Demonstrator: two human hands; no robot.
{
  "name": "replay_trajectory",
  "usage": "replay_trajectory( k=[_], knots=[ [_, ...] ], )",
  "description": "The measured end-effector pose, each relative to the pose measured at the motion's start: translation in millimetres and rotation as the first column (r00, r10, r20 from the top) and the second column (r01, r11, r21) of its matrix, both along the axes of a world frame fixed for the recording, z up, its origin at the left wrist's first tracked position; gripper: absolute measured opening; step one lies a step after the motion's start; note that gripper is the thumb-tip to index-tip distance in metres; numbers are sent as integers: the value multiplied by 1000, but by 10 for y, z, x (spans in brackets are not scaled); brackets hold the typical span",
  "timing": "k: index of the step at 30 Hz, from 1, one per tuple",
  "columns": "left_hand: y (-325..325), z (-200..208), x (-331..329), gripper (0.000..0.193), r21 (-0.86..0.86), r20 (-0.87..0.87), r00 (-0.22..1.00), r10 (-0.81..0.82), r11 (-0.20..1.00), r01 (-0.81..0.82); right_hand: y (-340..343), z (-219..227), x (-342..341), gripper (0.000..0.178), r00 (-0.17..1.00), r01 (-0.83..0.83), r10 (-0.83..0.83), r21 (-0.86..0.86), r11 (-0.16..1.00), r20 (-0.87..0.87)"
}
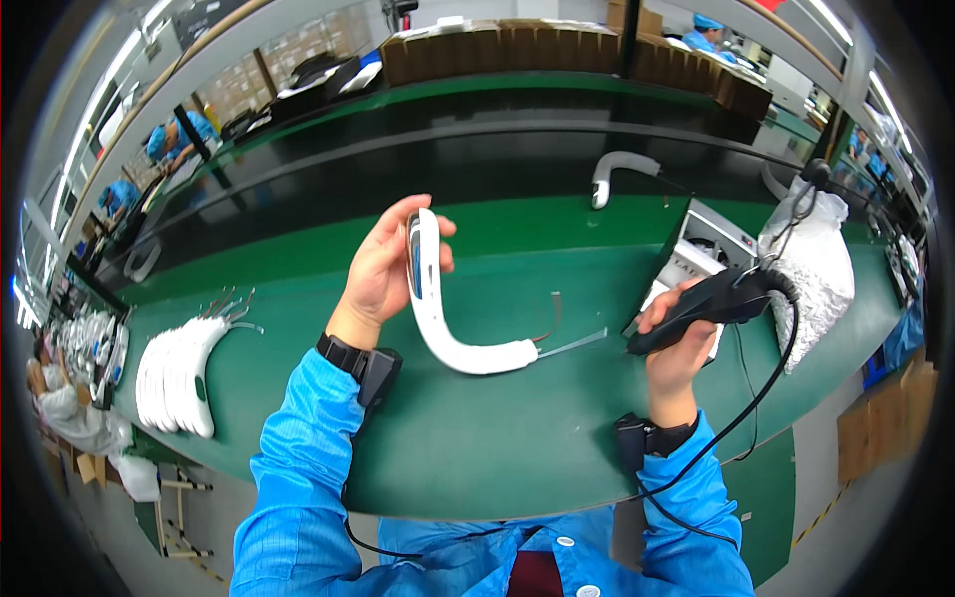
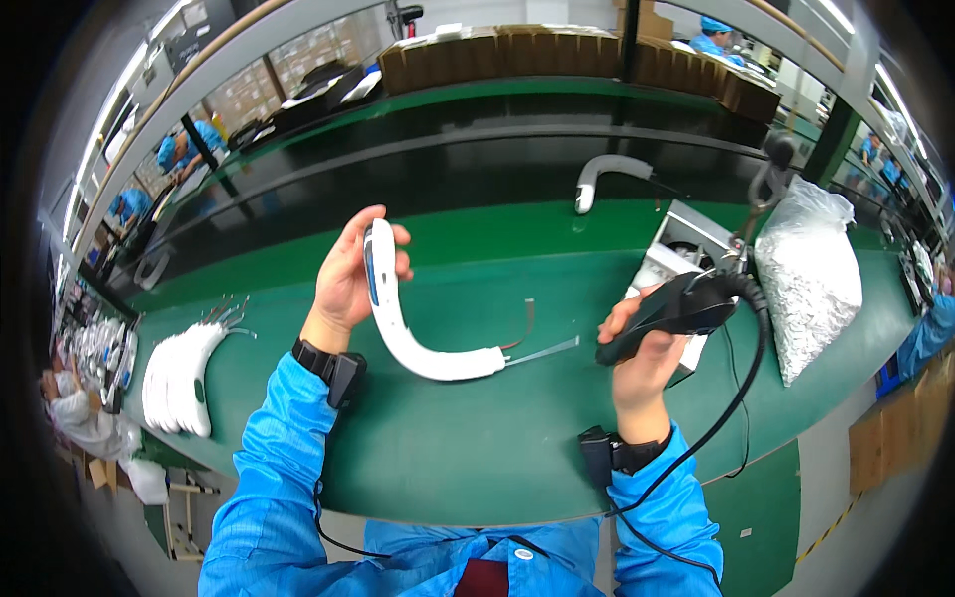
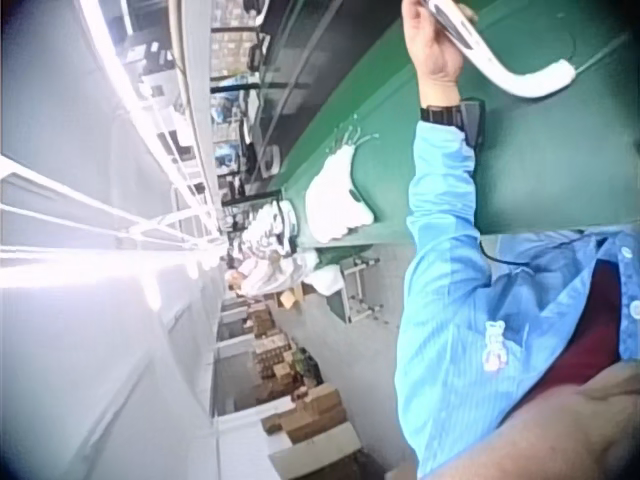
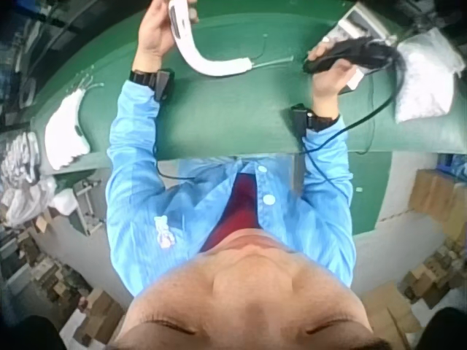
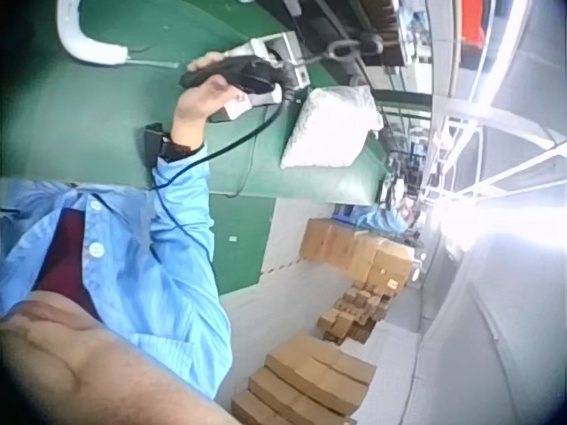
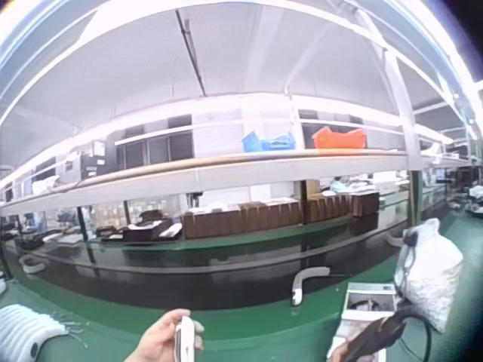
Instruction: Assembling white curved plastic electronic components using a power screwdriver on a factory assembly line.
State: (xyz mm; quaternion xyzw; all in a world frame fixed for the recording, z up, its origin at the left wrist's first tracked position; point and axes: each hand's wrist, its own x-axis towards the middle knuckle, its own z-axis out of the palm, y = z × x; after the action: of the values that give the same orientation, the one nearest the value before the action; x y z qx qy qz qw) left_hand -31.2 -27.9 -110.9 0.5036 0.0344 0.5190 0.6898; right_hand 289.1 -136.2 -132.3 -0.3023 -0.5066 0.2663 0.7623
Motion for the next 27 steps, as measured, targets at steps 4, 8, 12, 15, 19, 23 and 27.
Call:
replay_trajectory(
  k=[4,8,12,15,19,23,27],
  knots=[
    [-175,136,-102,44,-34,-201,957,210,975,-221,-5,-10,-19,73,1000,22,-21,-12,1000,17],
    [-332,147,-11,47,-30,-259,904,340,933,-360,-18,-27,4,73,1000,28,-28,-4,1000,-8],
    [-294,65,297,43,147,-397,656,642,750,-645,-33,50,46,76,999,44,-45,34,998,9],
    [-286,134,649,28,93,-243,745,621,780,-619,-75,166,186,75,997,73,-74,70,995,10],
    [-340,125,1174,37,94,-236,879,414,910,-403,-104,403,373,64,999,44,-44,92,995,-3],
    [-430,80,1623,43,187,-287,894,345,935,-301,-27,523,594,62,990,132,-136,96,987,39],
    [-434,57,1695,41,176,-262,918,297,950,-257,37,454,635,61,989,111,-116,54,992,96]
  ],
)
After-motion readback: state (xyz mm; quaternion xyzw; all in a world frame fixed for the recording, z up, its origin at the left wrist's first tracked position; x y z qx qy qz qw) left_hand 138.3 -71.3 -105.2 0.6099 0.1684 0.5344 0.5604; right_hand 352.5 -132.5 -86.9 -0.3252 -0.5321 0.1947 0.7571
